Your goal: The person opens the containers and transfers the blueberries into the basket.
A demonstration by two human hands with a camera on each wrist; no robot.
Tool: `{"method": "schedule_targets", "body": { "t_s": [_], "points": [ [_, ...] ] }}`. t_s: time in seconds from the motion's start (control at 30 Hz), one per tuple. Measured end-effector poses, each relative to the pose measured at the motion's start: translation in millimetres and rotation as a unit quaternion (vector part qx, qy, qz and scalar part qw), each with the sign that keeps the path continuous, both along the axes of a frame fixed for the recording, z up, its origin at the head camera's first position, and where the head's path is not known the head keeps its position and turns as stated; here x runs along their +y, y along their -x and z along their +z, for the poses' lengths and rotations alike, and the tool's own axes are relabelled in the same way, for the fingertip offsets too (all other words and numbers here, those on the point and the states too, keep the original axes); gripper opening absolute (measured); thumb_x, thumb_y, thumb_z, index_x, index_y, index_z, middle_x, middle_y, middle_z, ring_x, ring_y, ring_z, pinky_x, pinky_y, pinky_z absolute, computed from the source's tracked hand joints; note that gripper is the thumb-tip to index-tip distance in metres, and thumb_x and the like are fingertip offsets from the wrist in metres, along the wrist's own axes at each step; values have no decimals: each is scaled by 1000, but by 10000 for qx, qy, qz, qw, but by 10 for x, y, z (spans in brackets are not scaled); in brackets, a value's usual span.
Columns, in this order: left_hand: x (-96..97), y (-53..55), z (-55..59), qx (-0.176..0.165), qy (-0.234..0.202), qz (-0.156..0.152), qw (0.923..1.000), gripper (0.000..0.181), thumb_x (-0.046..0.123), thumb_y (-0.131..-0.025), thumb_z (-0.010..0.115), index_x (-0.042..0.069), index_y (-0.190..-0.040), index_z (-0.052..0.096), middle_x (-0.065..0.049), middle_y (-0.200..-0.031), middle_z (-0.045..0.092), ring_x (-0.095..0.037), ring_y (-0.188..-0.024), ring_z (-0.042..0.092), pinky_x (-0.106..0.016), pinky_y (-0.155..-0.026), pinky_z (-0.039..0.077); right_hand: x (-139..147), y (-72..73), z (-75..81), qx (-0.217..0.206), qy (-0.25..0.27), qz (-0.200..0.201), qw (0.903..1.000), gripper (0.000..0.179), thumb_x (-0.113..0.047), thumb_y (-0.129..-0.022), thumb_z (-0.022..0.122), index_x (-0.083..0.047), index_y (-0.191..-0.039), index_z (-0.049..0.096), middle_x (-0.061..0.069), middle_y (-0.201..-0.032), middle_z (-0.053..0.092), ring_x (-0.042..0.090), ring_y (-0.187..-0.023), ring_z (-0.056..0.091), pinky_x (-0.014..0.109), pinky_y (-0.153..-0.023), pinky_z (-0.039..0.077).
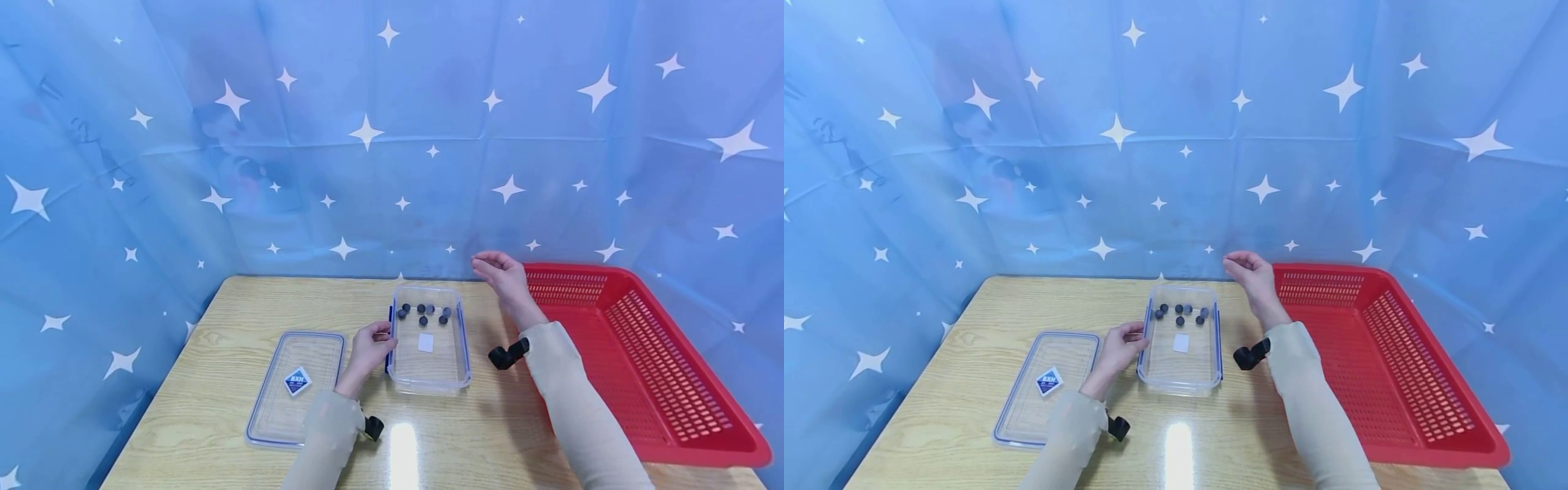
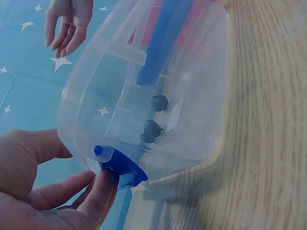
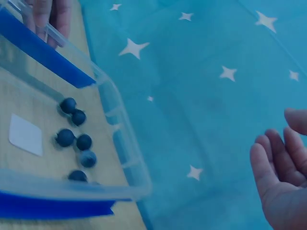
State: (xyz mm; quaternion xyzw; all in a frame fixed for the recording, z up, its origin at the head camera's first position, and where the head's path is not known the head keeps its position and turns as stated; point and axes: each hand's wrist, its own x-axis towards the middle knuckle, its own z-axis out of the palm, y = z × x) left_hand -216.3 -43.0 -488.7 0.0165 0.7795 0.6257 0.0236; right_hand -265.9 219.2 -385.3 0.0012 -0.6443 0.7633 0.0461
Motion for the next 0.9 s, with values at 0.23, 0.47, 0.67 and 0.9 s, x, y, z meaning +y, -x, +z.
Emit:
{"method": "schedule_targets", "body": {
  "t_s": [0.23,0.47,0.67,0.9],
  "points": [
    [1,14,-15,46,-55,31,10000,36,-2,-81,66,-9,-115,59,-18,-101,64,-26,-93,60,-30,-78,53,-262,38,-131,-209,45,178,9996,15,-5,-88,64,-4,-102,58,-2,-92,64,11,-89,62,22,-85,51],
    [-3,19,-17,6,-44,54,10000,36,-1,-81,66,-9,-115,59,-17,-101,64,-26,-93,61,-29,-78,53,-486,58,-284,-386,-56,222,9990,17,-5,-86,66,-2,-102,59,-2,-90,63,8,-84,62,21,-81,52],
    [-12,20,-24,71,-13,25,10000,35,-1,-81,66,-10,-114,60,-18,-100,64,-27,-92,61,-29,-76,54,-620,89,-432,-606,-11,158,9980,14,-2,-85,66,-3,-98,60,-1,-90,65,9,-84,63,28,-87,51],
    [-15,22,-30,29,-28,41,10000,35,-1,-81,67,-9,-114,60,-18,-101,64,-26,-93,61,-28,-76,54,-739,111,-611,-869,-208,-146,9959,19,0,-85,65,5,-103,60,-5,-81,66,6,-77,63,21,-78,53]
  ]
}}
